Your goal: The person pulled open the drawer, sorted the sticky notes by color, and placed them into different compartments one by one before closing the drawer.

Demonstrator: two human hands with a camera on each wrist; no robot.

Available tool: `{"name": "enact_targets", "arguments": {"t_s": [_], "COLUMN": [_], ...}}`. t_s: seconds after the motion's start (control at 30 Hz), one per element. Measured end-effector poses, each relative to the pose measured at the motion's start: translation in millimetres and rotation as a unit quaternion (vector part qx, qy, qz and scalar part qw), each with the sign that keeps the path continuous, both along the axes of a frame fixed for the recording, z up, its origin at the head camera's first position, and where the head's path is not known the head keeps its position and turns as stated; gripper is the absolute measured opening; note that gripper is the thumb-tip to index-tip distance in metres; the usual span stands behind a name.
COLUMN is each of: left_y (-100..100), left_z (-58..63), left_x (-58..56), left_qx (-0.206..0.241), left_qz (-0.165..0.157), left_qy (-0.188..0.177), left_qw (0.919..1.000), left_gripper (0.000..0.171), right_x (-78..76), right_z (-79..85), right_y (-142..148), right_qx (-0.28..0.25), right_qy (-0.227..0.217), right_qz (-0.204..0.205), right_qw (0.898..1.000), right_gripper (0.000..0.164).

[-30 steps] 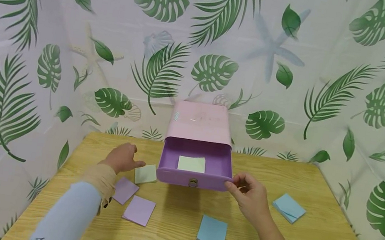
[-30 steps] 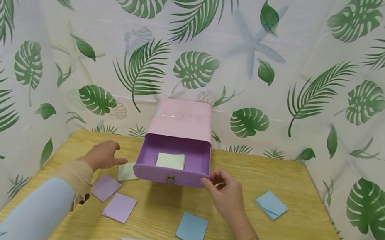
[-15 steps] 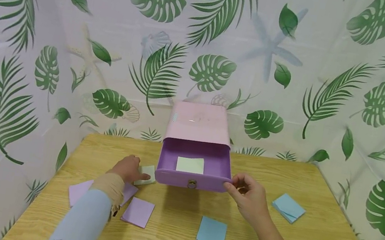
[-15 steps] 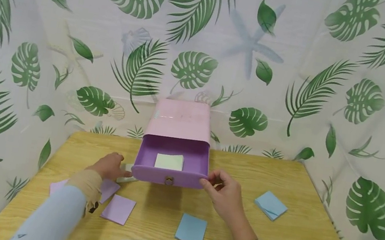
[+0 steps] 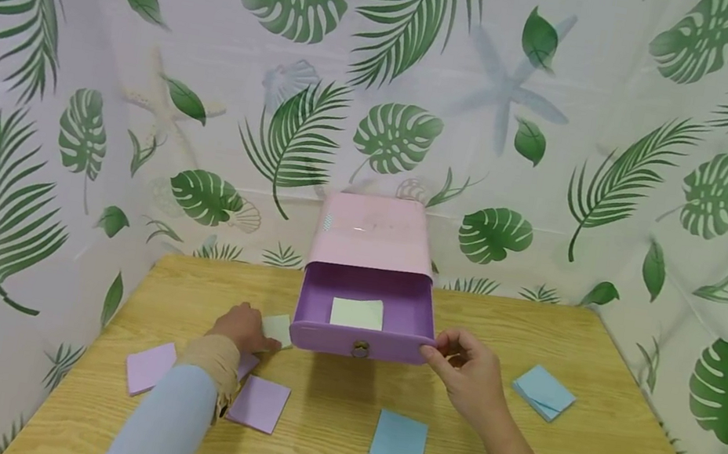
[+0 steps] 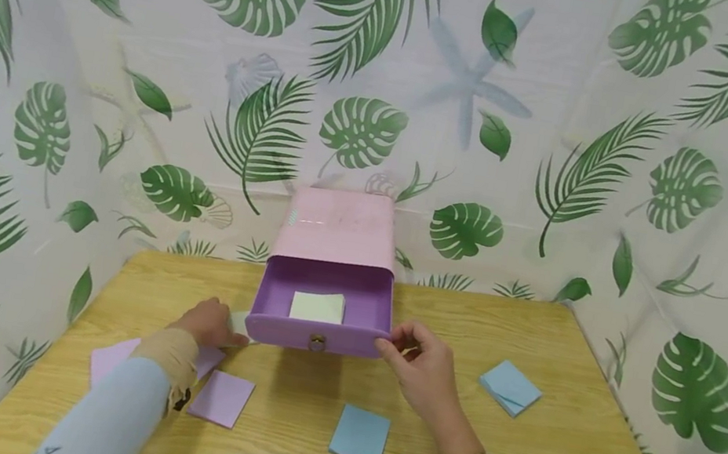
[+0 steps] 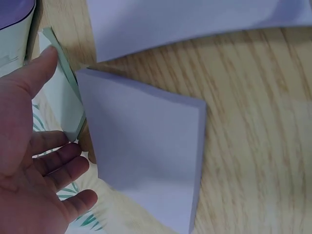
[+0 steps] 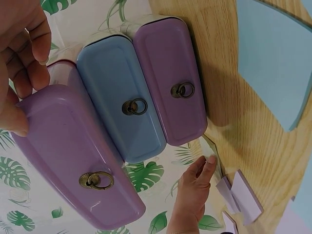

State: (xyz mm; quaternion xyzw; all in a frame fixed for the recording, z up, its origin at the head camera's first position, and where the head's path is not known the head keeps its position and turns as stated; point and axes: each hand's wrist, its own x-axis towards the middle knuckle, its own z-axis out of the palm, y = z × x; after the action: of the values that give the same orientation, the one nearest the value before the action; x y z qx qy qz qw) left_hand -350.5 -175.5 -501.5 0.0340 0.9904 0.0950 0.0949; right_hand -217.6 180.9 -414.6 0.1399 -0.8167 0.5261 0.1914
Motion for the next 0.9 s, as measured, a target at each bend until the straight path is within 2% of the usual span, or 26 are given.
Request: {"name": "enact_targets", "arguments": {"t_s": [0.13, 0.4, 0.57, 0.73, 0.9], "left_y": [-0.2, 1.4, 2.0, 1.7, -0.6], "left_z": [-1.1, -3.6, -6.3, -5.8, -2.9], "left_x": [0.4, -4.0, -6.1, -7.0, -7.4], "left_qx": [0.005, 0.02, 0.032, 0.044, 0.098], "left_qz": [0.0, 0.011, 0.015, 0.018, 0.023], "left_qy": [0.01, 0.055, 0.064, 0.078, 0.097], "left_qw": [0.9999, 0.9982, 0.9973, 0.9958, 0.9902], "left_gripper": [0.068, 0.088, 0.088, 0.072, 0.043], "right_x": [1.0, 3.1, 3.0, 2.5, 2.0], "right_z": [0.8, 1.8, 1.7, 1.9, 1.0], "right_y": [-1.0, -1.7, -1.5, -1.8, -1.9], "right_qx": [0.002, -0.003, -0.005, -0.005, -0.006], "right_qy": [-0.001, -0.007, -0.008, -0.006, -0.003], "right_qz": [-0.001, -0.005, -0.002, 0.002, 0.003], "right_qw": [1.0, 1.0, 1.0, 1.0, 1.0], "right_gripper": [0.013, 0.013, 0.013, 0.013, 0.013]}}
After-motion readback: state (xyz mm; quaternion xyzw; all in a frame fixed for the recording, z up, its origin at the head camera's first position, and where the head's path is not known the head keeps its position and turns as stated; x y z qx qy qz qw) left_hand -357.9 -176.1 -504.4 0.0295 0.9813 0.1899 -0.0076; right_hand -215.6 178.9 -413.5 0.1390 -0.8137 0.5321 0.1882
